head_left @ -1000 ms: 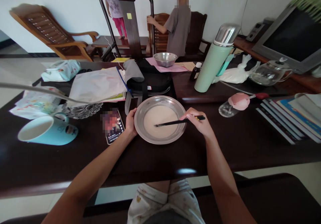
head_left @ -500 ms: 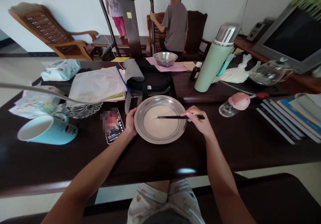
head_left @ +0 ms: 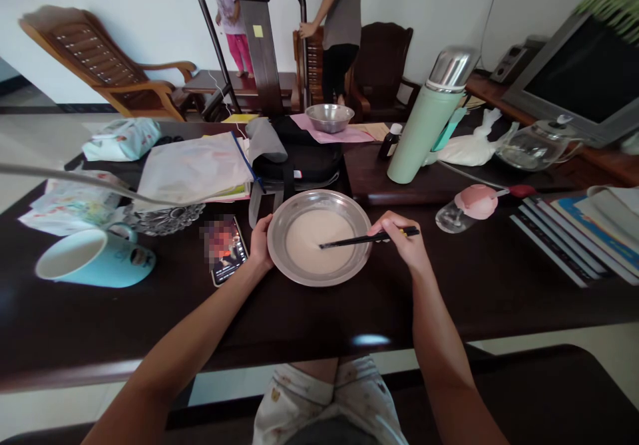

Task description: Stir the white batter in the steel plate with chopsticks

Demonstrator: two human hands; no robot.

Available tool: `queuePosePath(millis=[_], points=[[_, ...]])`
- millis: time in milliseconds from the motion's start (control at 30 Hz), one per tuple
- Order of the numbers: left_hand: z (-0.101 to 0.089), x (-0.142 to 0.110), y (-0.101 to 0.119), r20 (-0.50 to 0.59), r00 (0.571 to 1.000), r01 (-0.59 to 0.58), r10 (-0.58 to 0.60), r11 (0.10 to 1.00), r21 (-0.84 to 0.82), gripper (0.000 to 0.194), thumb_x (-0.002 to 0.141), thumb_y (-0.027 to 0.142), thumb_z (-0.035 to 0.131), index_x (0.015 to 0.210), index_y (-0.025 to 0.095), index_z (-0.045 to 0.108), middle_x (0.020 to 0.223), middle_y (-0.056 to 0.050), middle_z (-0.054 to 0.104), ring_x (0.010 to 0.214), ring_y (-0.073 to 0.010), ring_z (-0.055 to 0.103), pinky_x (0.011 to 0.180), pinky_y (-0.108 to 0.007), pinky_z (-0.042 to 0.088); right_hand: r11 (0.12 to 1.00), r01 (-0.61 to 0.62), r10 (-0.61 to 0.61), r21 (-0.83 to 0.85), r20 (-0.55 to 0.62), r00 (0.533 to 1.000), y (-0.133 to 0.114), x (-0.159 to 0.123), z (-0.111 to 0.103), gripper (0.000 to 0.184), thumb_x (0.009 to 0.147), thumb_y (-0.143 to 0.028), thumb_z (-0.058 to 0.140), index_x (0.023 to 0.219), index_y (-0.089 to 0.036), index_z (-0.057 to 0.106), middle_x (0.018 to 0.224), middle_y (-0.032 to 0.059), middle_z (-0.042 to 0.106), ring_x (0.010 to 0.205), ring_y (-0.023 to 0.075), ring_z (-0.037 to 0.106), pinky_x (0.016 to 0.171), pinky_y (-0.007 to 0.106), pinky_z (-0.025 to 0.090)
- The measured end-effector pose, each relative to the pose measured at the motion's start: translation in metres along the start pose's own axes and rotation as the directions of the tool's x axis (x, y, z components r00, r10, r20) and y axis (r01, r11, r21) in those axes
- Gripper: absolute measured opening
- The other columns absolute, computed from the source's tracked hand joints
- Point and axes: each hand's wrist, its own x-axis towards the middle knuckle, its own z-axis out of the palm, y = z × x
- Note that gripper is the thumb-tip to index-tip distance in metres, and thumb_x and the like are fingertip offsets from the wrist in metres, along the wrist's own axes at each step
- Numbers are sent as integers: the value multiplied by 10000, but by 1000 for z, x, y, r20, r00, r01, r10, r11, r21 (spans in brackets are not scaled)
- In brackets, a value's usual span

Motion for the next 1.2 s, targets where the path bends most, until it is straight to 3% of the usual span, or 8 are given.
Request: queuePosePath(millis=[133,333,433,533,733,900,1100,1200], points=[[0,0,0,6,1000,-12,12,1000,21,162,894,281,637,802,200,743,668,-68,759,913,-361,833,866,-466,693,999,35,-31,-37,101,994,0,1,4,513,1002,-719,679,839,-283,894,860,67,833,847,229,760,804,381,599],[1,-2,-1,-4,1000,-23,23,999,27,125,841,294,693,785,189,733,756,-84,805,870,-358,835,856,-466,692,999,-23,24,22,-69,997,0,-1,-2,519,997,-712,690,811,-261,865,792,55,815,763,214,748,722,356,596],[0,-1,0,-1,1000,-15,15,1000,19,118,847,287,682,793,195,734,748,-79,805,866,-356,837,848,-466,696,998,-41,38,58,38,999,-2,-1,-1,545,995,-727,680,791,-253,855,761,52,809,747,217,759,745,363,614],[-2,1,0,21,1000,-15,14,999,30,102,847,285,688,806,205,735,742,-69,806,879,-362,839,842,-473,700,1000,3,-1,-19,127,992,-3,1,1,559,983,-749,678,792,-259,869,844,70,829,833,232,770,812,384,616],[-6,6,-2,56,998,-8,8,1000,6,87,820,293,736,802,208,736,773,-74,814,934,-378,838,872,-482,696,999,-28,27,-26,-49,998,-1,0,-5,532,1002,-718,676,809,-261,868,827,63,815,791,219,751,750,364,598],[-6,4,-1,17,1000,-25,24,998,49,117,849,294,709,780,202,729,740,-80,800,943,-384,835,876,-486,694,999,14,-9,-38,114,993,-1,0,1,543,1005,-722,667,812,-261,881,840,67,817,820,221,749,789,372,597],[-4,3,-1,19,1000,-26,25,999,45,132,838,308,718,780,189,730,740,-88,795,909,-375,836,869,-471,692,999,9,-10,-52,-25,1000,1,1,-2,517,1008,-708,673,830,-271,884,846,65,811,820,221,745,758,365,586],[-4,4,-1,29,999,-21,20,998,53,121,824,317,743,794,202,726,749,-78,804,905,-381,836,848,-478,696,1000,-15,16,-17,37,999,0,0,-3,543,1025,-702,651,806,-259,877,818,64,804,800,219,745,755,362,593]])
